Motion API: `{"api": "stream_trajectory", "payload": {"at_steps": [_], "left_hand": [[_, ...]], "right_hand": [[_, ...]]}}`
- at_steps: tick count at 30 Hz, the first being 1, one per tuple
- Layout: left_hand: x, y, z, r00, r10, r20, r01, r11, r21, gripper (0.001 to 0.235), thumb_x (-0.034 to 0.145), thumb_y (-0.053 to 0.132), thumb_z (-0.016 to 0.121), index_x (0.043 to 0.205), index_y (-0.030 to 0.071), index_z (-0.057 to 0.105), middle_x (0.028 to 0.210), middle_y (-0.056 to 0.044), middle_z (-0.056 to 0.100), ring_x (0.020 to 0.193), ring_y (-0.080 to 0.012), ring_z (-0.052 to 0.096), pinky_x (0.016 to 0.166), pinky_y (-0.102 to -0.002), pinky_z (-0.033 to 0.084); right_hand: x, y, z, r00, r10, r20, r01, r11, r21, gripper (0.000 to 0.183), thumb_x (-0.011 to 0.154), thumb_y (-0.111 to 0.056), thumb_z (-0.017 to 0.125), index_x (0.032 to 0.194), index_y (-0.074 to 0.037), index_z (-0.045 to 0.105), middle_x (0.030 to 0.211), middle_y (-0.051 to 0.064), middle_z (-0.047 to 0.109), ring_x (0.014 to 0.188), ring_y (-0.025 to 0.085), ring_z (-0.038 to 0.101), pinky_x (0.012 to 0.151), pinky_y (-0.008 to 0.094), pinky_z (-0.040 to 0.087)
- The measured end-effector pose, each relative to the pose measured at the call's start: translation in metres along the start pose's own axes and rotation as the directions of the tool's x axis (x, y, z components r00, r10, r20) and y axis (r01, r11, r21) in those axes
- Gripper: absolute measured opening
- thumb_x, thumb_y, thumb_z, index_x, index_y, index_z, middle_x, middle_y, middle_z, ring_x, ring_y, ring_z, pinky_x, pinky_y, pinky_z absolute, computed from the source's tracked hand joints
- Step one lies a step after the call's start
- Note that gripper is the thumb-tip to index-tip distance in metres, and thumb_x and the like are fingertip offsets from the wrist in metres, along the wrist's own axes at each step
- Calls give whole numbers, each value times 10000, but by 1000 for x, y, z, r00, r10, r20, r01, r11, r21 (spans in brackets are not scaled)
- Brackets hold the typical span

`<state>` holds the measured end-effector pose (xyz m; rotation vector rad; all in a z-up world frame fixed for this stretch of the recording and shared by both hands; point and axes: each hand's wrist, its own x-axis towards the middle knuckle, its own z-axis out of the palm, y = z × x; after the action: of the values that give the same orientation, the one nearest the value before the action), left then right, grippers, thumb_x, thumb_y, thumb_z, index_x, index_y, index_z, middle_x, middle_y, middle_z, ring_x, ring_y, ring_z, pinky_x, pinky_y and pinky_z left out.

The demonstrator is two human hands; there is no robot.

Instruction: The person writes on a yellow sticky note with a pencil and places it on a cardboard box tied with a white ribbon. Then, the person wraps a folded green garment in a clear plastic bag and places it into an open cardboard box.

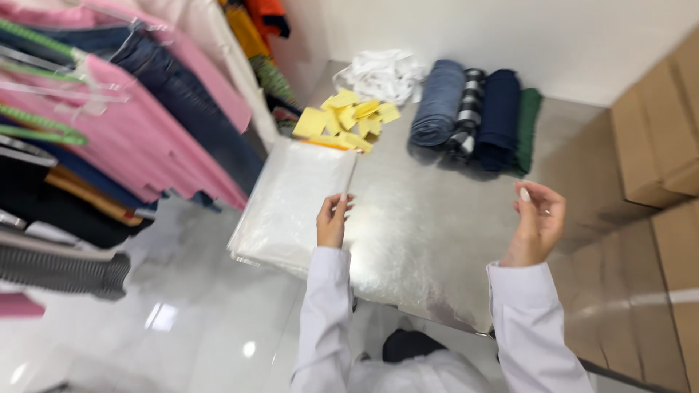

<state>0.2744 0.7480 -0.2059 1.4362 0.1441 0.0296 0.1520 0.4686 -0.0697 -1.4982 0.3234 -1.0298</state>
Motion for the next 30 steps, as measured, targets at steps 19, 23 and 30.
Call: {"api": "stream_trajectory", "payload": {"at_steps": [19,23,30], "left_hand": [[102,-149,-51,980,50,-193,127,590,797,216,868,292,774,1073,248,724,1123,54,610,1105,-220,636,933,-392,558],[108,-141,-54,996,58,-72,28,556,831,383,764,413,819,1068,219,688,1115,8,578,1077,-262,632,894,-422,598],[133,-142,-49,997,13,78,-78,328,941,469,718,262,727,1128,84,585,1142,-134,559,1083,-371,627,867,-498,589]], "right_hand": [[-11,220,125,261,806,532,-746,518,-419,274,982,-263,666,1215,-122,636,1176,107,724,1138,230,676,879,333,435],[-31,242,139,242,848,472,-766,465,-444,324,977,-259,666,1271,-132,616,1236,90,695,1219,234,627,958,373,415],[-73,321,144,457,806,376,-538,587,-604,310,911,-372,753,1197,-251,745,1198,66,681,1226,223,597,1028,378,457]]}}
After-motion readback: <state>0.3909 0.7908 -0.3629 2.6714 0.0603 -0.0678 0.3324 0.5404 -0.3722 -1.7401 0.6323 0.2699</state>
